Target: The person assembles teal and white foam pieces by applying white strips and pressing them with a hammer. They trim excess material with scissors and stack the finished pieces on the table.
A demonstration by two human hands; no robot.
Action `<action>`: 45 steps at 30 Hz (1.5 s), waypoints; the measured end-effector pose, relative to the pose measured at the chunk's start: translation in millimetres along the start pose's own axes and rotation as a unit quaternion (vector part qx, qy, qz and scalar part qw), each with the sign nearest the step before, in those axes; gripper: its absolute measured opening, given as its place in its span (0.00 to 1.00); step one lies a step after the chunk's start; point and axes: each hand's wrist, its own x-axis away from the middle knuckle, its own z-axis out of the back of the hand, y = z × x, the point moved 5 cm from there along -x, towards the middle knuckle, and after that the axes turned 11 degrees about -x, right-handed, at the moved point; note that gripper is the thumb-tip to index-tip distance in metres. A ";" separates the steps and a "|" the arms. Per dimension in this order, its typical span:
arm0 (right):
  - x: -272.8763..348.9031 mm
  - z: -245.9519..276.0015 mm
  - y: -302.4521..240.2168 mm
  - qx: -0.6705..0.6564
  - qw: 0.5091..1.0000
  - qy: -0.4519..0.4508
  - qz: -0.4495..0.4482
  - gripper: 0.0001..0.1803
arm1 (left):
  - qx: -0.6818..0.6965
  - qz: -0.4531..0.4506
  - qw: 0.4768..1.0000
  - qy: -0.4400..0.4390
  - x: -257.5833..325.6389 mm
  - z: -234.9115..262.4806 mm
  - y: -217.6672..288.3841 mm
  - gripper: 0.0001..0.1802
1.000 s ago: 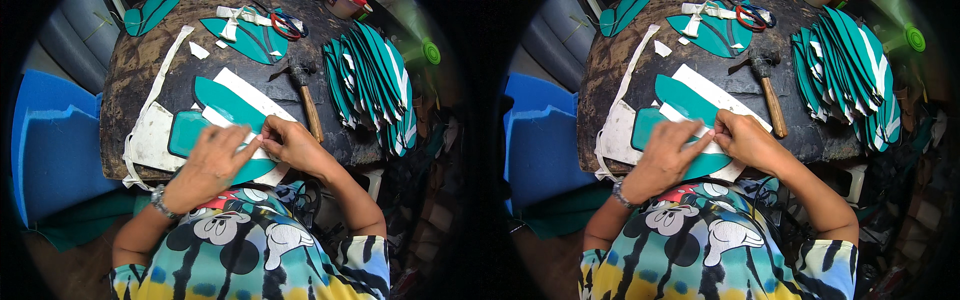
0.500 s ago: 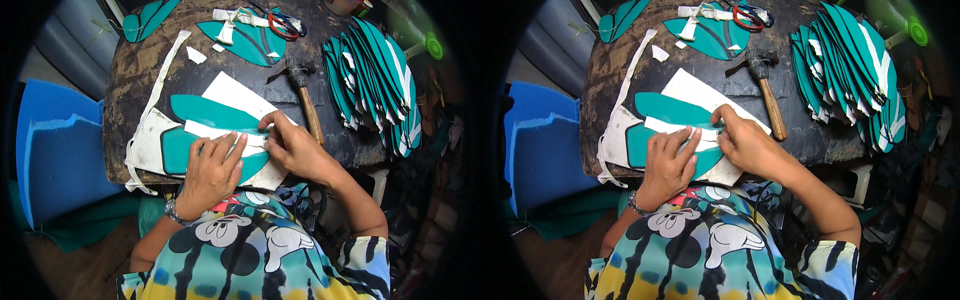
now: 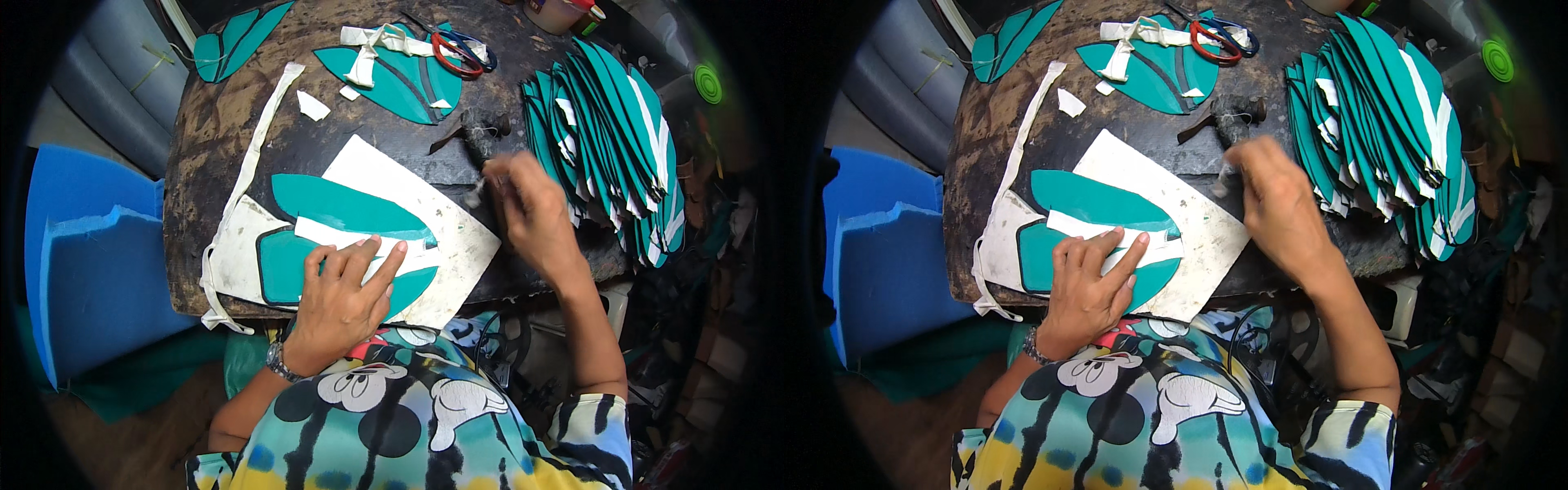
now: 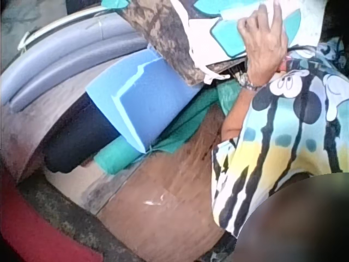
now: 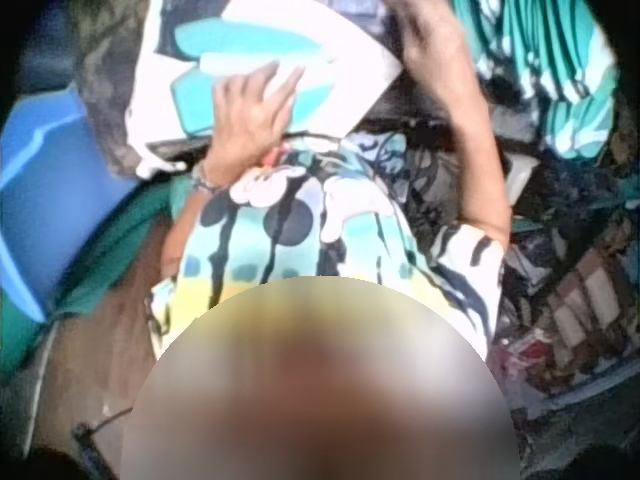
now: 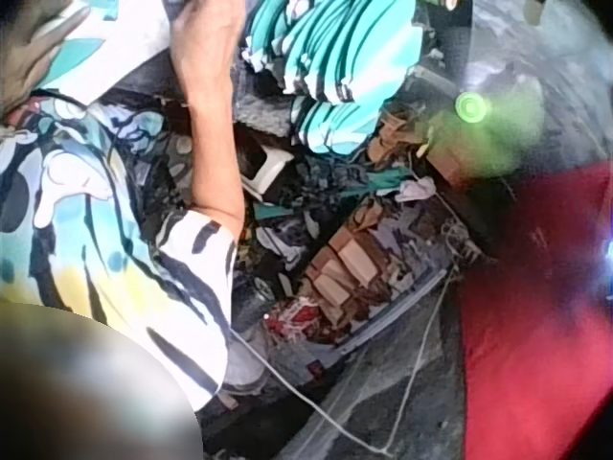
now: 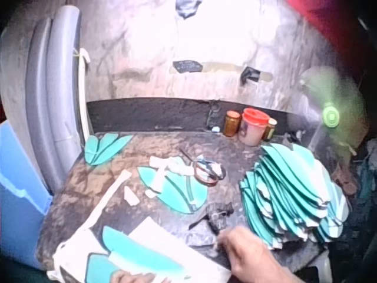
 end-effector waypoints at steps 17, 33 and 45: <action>-154.8 -102.7 50.7 -0.066 0.995 -0.069 0.015 0.11 | 0.042 0.031 0.999 0.009 3.2 -2.0 0.0 0.28; -133.4 -96.3 44.7 -0.421 0.868 -0.144 -0.221 0.10 | 0.067 0.035 0.996 0.039 5.1 1.2 -3.2 0.28; -37.5 -33.2 -63.9 -0.181 0.979 -0.077 0.058 0.07 | 0.660 0.221 0.717 0.034 -40.0 25.7 -28.1 0.25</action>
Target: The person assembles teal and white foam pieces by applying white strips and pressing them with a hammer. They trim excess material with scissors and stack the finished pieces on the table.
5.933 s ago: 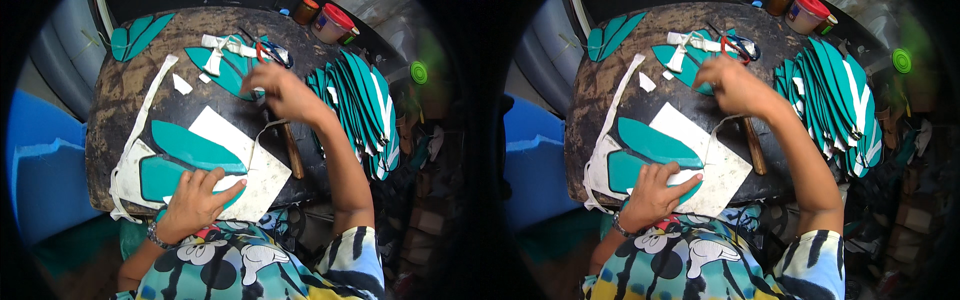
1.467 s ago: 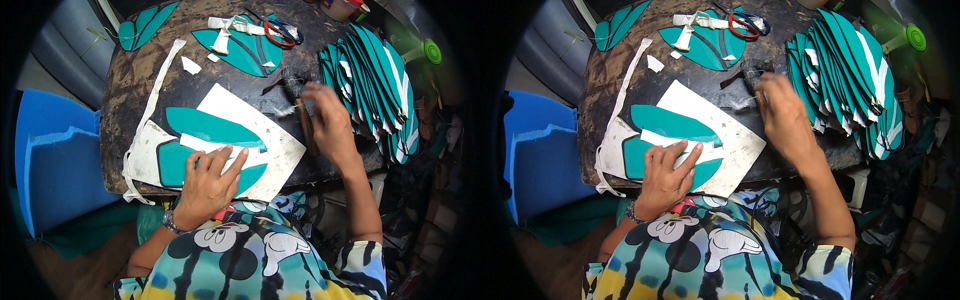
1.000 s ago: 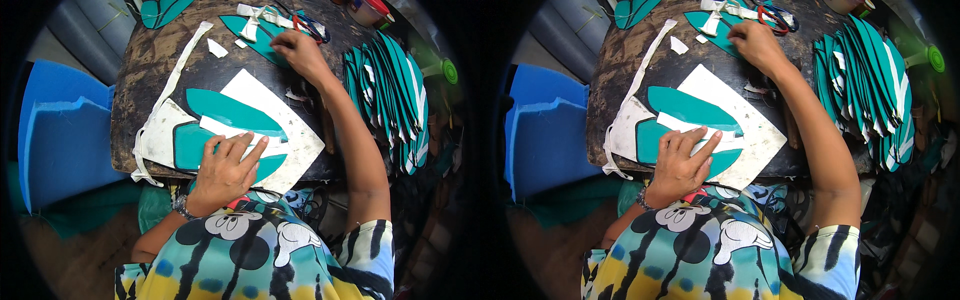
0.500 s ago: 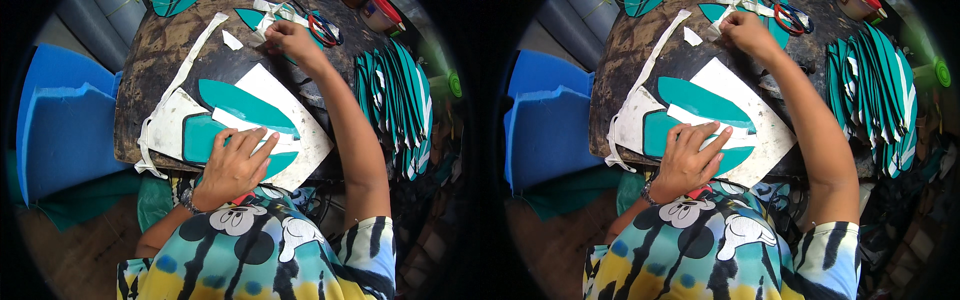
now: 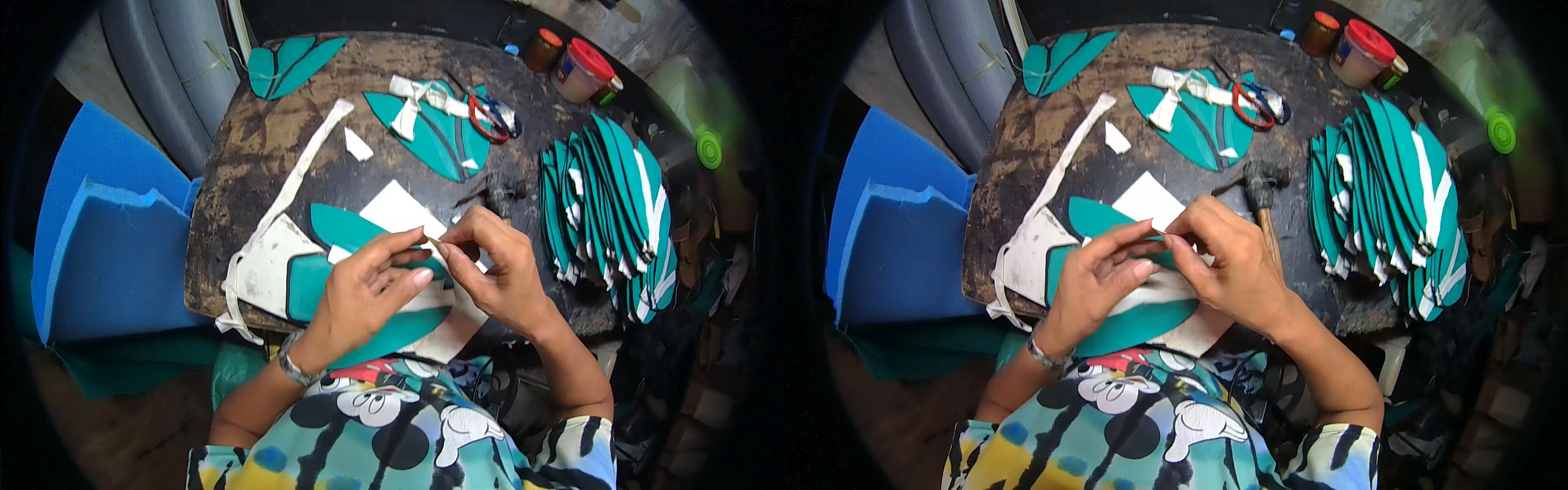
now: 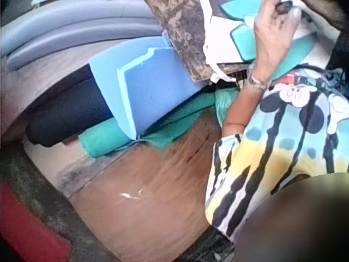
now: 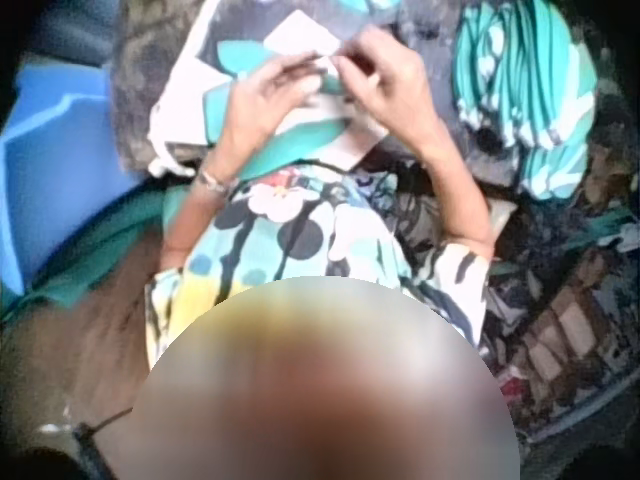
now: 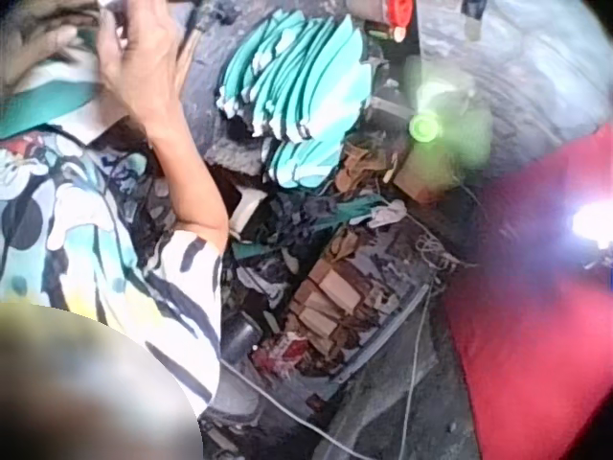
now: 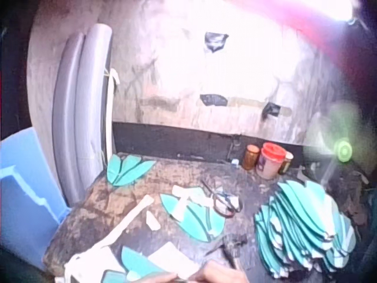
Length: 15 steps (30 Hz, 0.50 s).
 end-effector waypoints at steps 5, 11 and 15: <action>3.5 3.4 -6.3 -0.024 0.997 -0.034 0.058 0.12 | 0.037 0.030 0.999 -0.019 -14.7 -1.8 3.3 0.16; 6.7 9.6 15.0 -0.073 0.995 -0.050 -0.048 0.11 | 0.061 0.034 0.996 -0.061 -25.1 -7.9 1.4 0.12; 33.5 23.3 49.5 -0.089 0.961 0.034 -0.258 0.08 | -0.327 -0.090 0.941 -0.014 -11.0 -17.1 -5.6 0.11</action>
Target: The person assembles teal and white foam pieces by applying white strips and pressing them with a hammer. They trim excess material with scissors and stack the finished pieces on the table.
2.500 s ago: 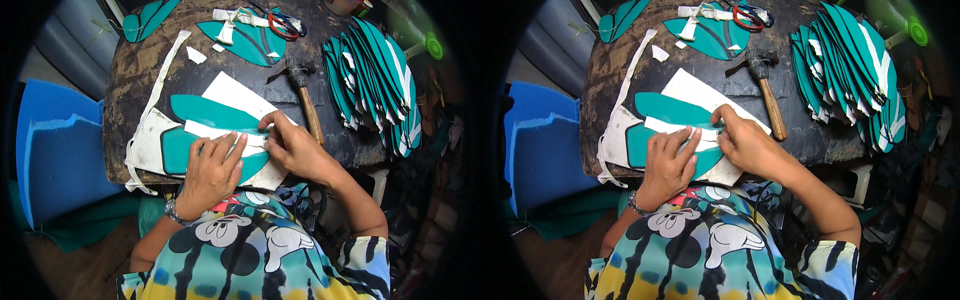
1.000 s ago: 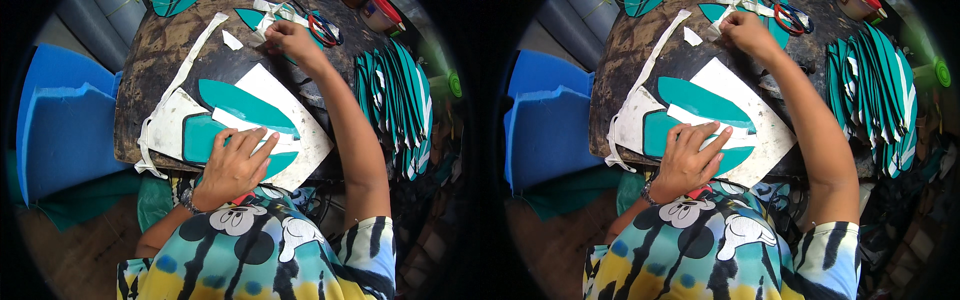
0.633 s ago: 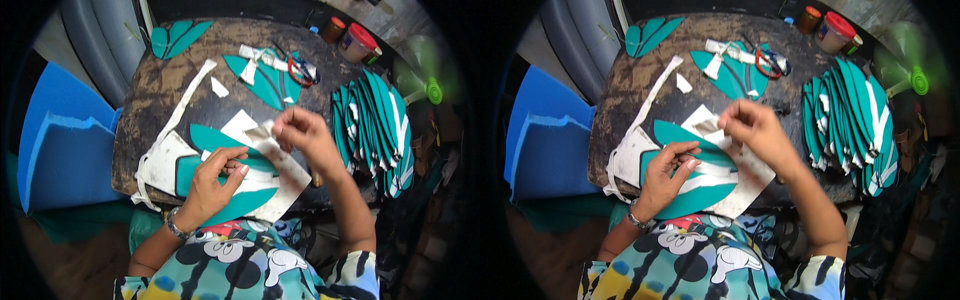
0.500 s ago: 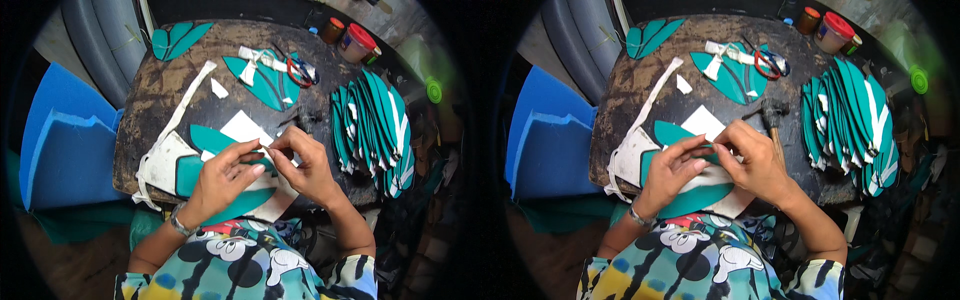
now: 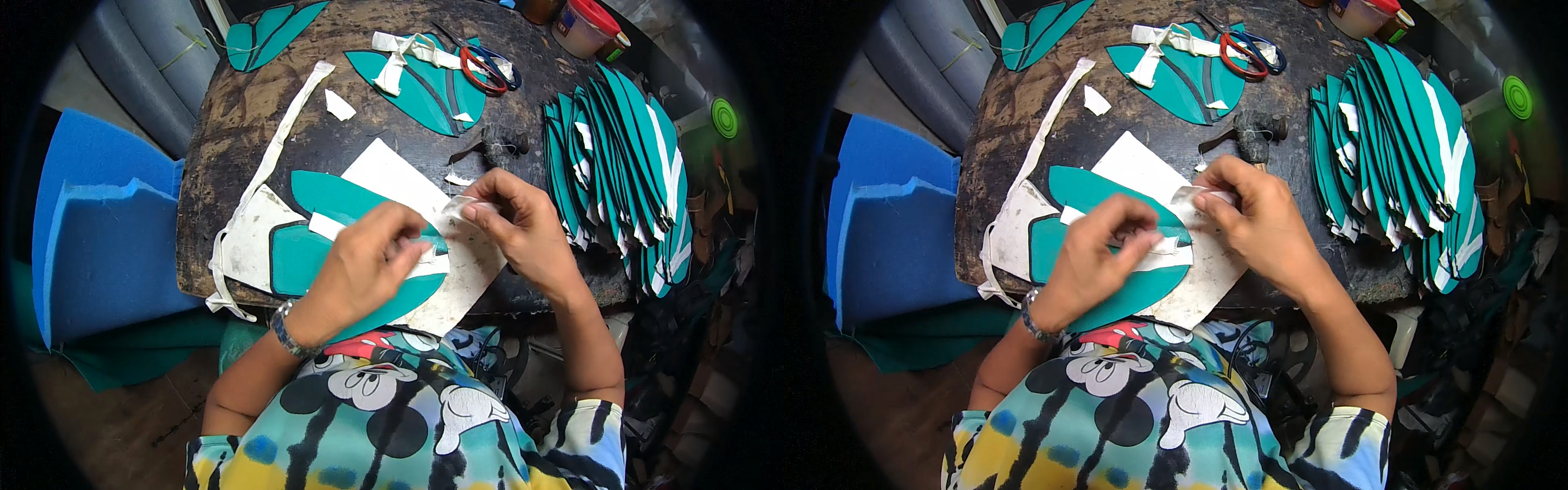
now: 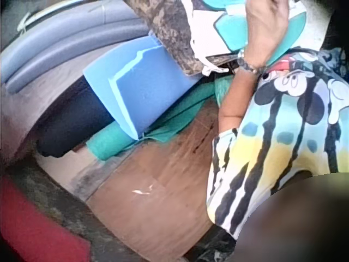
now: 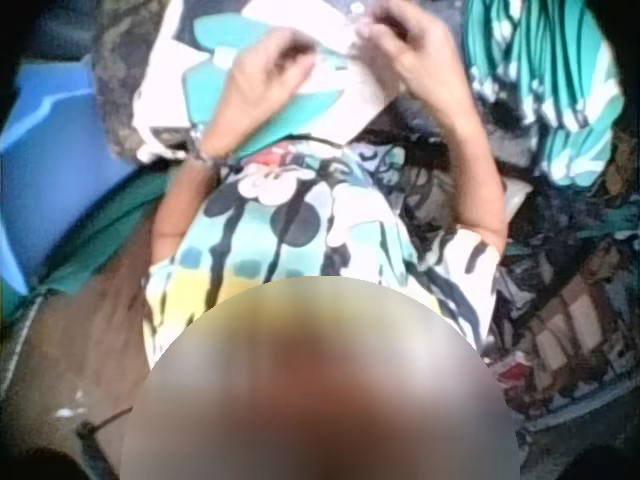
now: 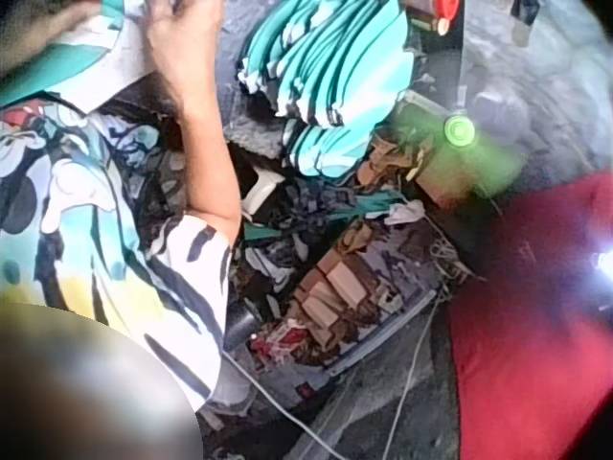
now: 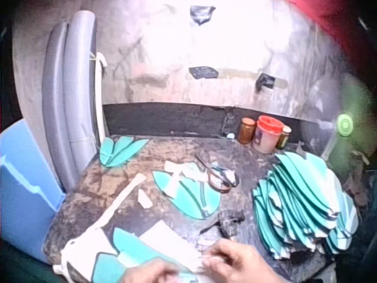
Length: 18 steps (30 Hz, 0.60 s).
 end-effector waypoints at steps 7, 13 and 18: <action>21.2 0.2 39.7 -0.066 0.993 -0.034 -0.087 0.05 | -0.198 -0.081 0.975 0.056 7.4 -27.7 1.6 0.15; 23.1 -7.2 38.2 -0.079 0.993 -0.041 -0.078 0.04 | -0.187 -0.065 0.979 0.057 5.7 -27.7 -2.5 0.12; 18.6 -22.7 35.3 -0.066 0.994 -0.077 -0.051 0.07 | -0.101 -0.037 0.993 0.039 9.2 -22.6 -6.1 0.14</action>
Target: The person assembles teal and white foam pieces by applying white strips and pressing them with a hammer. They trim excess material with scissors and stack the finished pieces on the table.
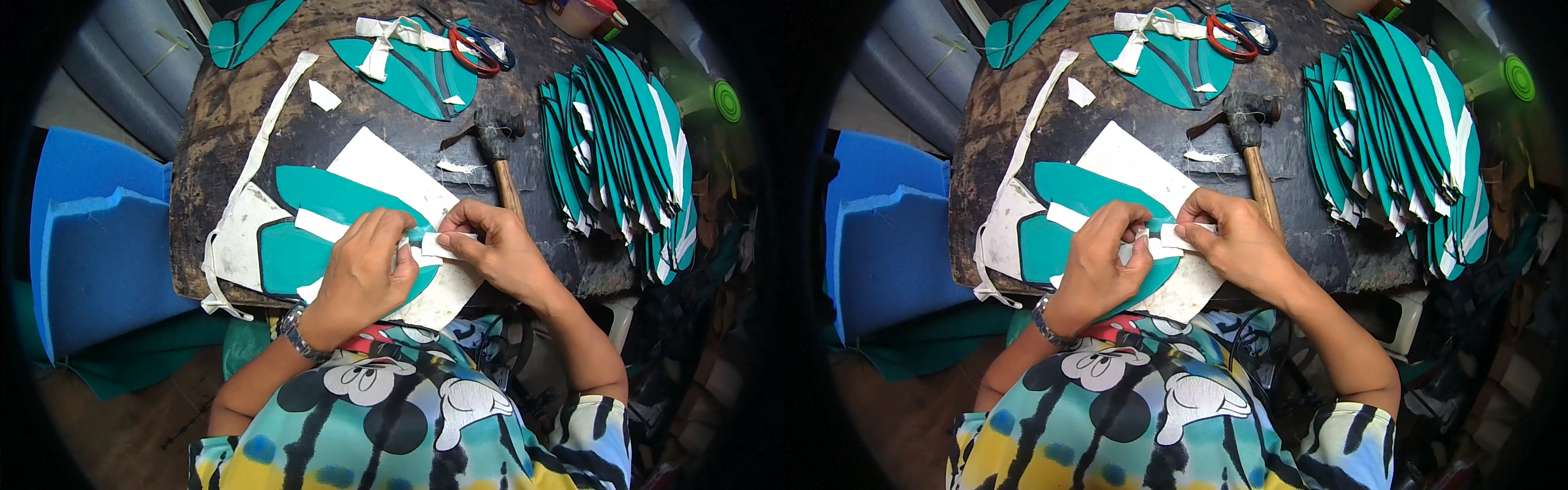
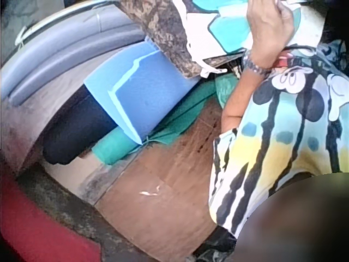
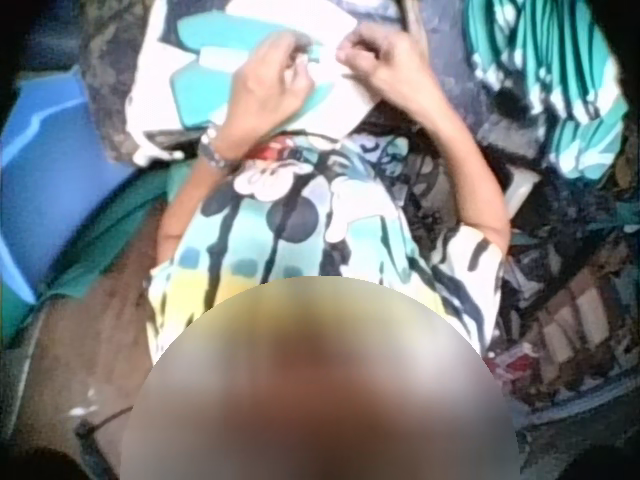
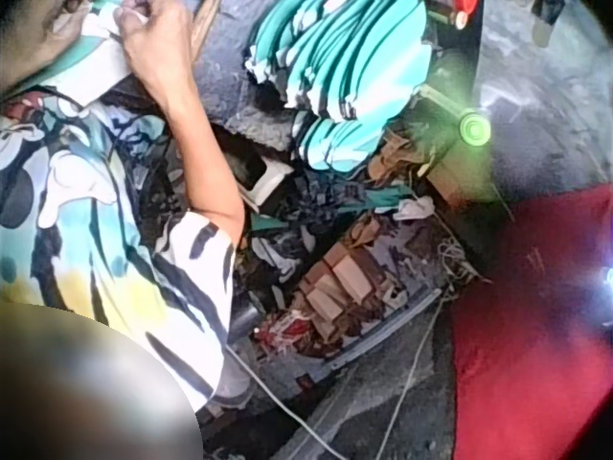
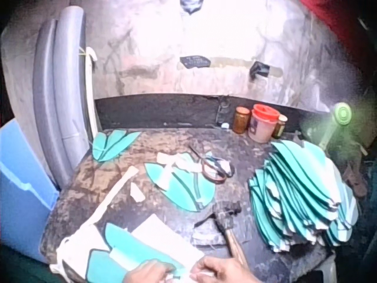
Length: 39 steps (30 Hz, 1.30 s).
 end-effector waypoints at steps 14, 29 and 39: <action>-3.0 -8.3 -7.6 0.180 0.983 0.033 0.017 0.08 | 0.000 -0.152 0.986 -0.063 22.0 10.1 -4.6 0.26; -142.9 131.4 -43.1 0.434 0.819 0.299 0.228 0.12 | -0.240 -0.178 0.953 -0.058 22.0 -15.6 15.8 0.35; -192.6 136.9 -58.9 0.405 0.874 0.252 0.091 0.31 | -0.143 -0.170 0.963 -0.154 31.9 5.5 11.4 0.47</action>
